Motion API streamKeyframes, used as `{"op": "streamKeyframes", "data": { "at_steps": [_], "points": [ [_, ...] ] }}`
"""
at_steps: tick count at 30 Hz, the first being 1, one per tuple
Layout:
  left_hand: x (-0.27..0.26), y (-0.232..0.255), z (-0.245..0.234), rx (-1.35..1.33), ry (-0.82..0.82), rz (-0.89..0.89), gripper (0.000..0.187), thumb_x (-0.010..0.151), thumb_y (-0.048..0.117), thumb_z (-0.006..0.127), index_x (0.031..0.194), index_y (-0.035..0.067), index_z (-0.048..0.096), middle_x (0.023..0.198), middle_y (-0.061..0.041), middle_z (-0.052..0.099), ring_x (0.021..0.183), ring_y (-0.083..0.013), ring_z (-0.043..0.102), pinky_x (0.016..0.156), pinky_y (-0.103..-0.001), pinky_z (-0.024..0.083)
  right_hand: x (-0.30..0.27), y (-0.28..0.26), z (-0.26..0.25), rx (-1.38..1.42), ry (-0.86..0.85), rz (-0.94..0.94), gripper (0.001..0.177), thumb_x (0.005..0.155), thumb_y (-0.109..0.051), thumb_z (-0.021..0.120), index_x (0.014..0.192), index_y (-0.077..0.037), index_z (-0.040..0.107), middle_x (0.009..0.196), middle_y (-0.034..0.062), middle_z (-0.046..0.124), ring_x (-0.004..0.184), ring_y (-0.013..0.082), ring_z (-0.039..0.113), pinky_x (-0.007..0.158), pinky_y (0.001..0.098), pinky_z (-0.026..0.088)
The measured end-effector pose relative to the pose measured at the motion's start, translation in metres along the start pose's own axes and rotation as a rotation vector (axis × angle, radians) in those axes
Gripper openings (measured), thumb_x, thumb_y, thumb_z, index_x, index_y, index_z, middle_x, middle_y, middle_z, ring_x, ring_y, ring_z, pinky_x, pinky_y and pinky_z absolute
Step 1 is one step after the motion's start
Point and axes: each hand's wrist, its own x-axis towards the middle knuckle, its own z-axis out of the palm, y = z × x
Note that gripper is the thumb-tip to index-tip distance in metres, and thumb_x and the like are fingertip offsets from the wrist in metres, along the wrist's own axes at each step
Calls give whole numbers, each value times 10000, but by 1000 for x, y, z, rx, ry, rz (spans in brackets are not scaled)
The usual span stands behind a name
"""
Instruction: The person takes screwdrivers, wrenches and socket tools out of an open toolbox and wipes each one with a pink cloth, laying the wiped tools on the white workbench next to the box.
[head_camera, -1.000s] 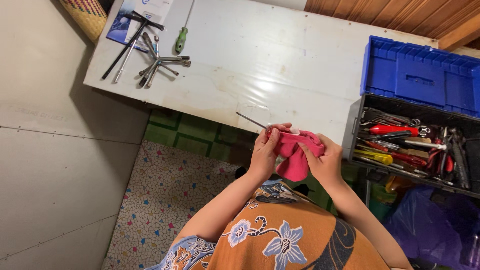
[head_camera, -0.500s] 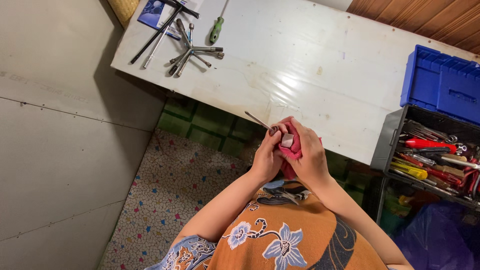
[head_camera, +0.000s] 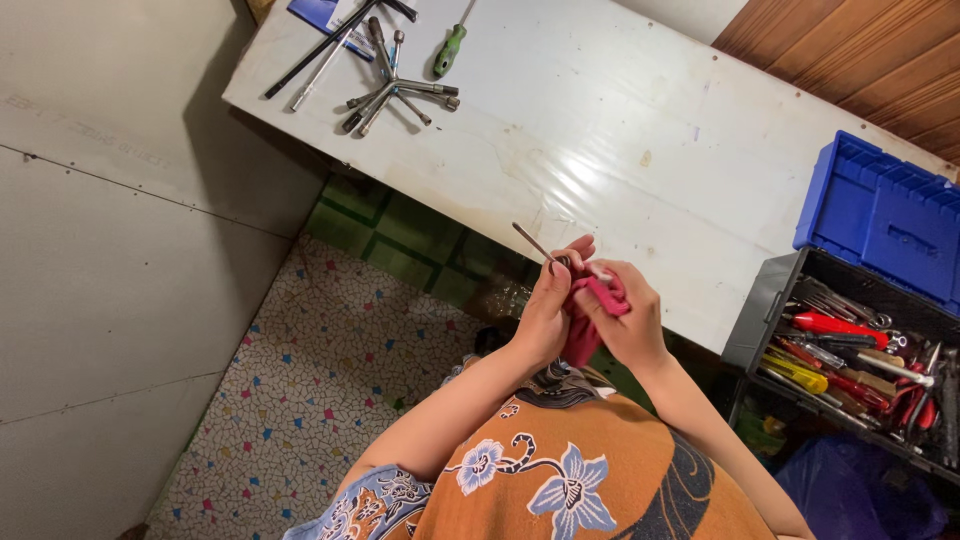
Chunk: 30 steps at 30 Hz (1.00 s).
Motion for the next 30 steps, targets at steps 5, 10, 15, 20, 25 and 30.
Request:
{"op": "streamKeyframes", "data": {
  "at_steps": [5, 10, 15, 20, 25, 30],
  "points": [
    [7, 10, 7, 17, -70, -129, 332, 1112, 401, 426, 1258, 108, 482, 1667, -121, 292, 1468, -249, 336, 1202, -403, 298, 10, -3, -6, -117, 28, -186, 247, 968, -63, 698, 1188, 17, 620, 1026, 175, 646, 921, 338, 662, 808, 367, 539],
    [15, 7, 12, 104, -82, -109, 340, 1115, 367, 435, 1294, 86, 497, 1631, -162, 365, 1533, -261, 329, 1242, -376, 304, 11, 14, -9, -110, 118, 7, 179, 995, -133, 740, 982, 2, 623, 819, 127, 636, 695, 275, 628, 673, 340, 510],
    [26, -1, 14, 69, 24, -1, 310, 1131, 339, 480, 1231, 46, 497, 1603, -183, 410, 1490, -302, 410, 1222, -445, 385, 22, 12, -13, -87, 97, 92, 191, 996, -165, 740, 1005, -6, 634, 861, 130, 664, 740, 279, 658, 702, 352, 522],
    [39, 14, 16, 68, 55, -42, 372, 1098, 379, 430, 1336, 94, 464, 1641, -131, 350, 1427, -255, 424, 1160, -390, 382, 34, -1, -19, -100, -88, -254, 517, 879, -101, 713, 1323, 74, 513, 1227, 260, 592, 1093, 430, 611, 915, 428, 512],
    [44, 12, 24, 221, -80, -153, 348, 1100, 328, 434, 1372, 111, 436, 1728, -77, 202, 1456, -246, 402, 1179, -354, 342, 36, 24, -17, -51, 52, -144, 329, 910, 46, 604, 1239, 41, 595, 1078, 197, 648, 968, 370, 675, 838, 398, 545],
    [48, -9, 23, 188, -42, -35, 267, 1152, 291, 422, 1298, 72, 468, 1693, -154, 321, 1590, -245, 276, 1268, -359, 296, 32, 57, -18, -116, 119, -94, 111, 927, 47, 599, 1035, 21, 594, 885, 150, 646, 771, 313, 675, 695, 357, 533]
  ]
}}
